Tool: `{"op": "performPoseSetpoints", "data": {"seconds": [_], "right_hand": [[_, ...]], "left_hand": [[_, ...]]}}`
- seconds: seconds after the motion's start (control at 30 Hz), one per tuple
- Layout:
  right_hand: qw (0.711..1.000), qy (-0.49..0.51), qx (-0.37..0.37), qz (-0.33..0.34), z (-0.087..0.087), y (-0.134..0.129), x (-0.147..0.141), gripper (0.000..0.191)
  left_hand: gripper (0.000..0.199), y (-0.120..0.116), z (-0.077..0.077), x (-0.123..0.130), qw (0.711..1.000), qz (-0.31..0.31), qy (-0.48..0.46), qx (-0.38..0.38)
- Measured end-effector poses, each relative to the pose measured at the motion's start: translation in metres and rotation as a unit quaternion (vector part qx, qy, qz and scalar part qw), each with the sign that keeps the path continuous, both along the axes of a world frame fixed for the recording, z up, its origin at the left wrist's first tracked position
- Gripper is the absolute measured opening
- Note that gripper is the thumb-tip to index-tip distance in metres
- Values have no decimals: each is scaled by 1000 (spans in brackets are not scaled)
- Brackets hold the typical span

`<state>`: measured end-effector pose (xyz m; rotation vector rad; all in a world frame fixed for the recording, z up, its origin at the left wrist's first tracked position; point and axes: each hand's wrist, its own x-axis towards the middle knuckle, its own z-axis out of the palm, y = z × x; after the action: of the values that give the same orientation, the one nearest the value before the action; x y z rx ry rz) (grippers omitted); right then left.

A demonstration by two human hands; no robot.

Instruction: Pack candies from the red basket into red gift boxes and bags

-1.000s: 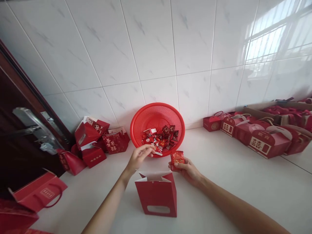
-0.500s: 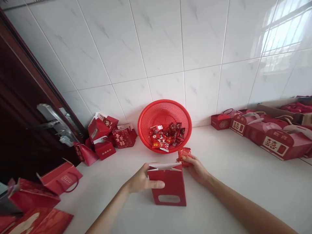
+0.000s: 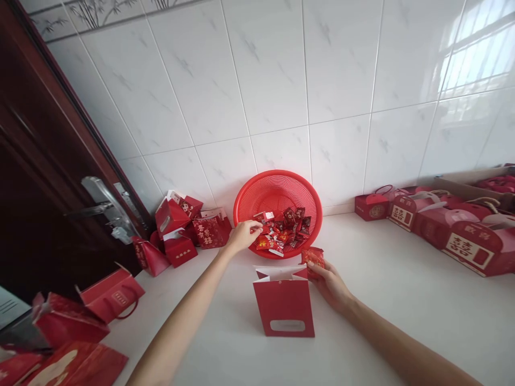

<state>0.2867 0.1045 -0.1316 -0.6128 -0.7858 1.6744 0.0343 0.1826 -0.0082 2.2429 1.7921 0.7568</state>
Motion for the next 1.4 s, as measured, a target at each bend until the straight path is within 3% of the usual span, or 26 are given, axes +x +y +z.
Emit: {"op": "performPoseSetpoints", "data": {"seconds": [0.1,0.27,0.53,0.7,0.83,0.93,1.0,1.17,1.3,1.4], "right_hand": [[1000,0,7,-1,0,1,-1,40],[1000,-5,7,6,1,1,-2,40],[999,3,20,28,6,-3,-2,40],[1000,8,14,17,7,-3,-3,32],[1000,27,-5,8,4,1,-4,32],[998,52,-21,6,3,4,-3,31],[997,72,-41,-1,4,5,-3,32],[998,56,-13,12,10,1,-2,34],[999,27,19,24,13,-3,-2,37],[999,27,15,23,15,-4,-2,37]], "left_hand": [[19,23,0,10,998,32,57,-21],[19,39,-4,23,994,56,90,-38],[8,43,1,24,1000,17,4,8],[27,29,5,33,988,-69,-133,37],[33,1,-2,54,943,-202,-262,28],[27,-23,-14,67,924,-311,-219,-33],[24,-34,-24,72,922,-345,-161,-76],[24,-46,-40,72,928,-336,-94,-127],[23,-51,-39,69,936,-332,-40,-108],[20,-41,-34,67,955,-282,-72,-56]]}}
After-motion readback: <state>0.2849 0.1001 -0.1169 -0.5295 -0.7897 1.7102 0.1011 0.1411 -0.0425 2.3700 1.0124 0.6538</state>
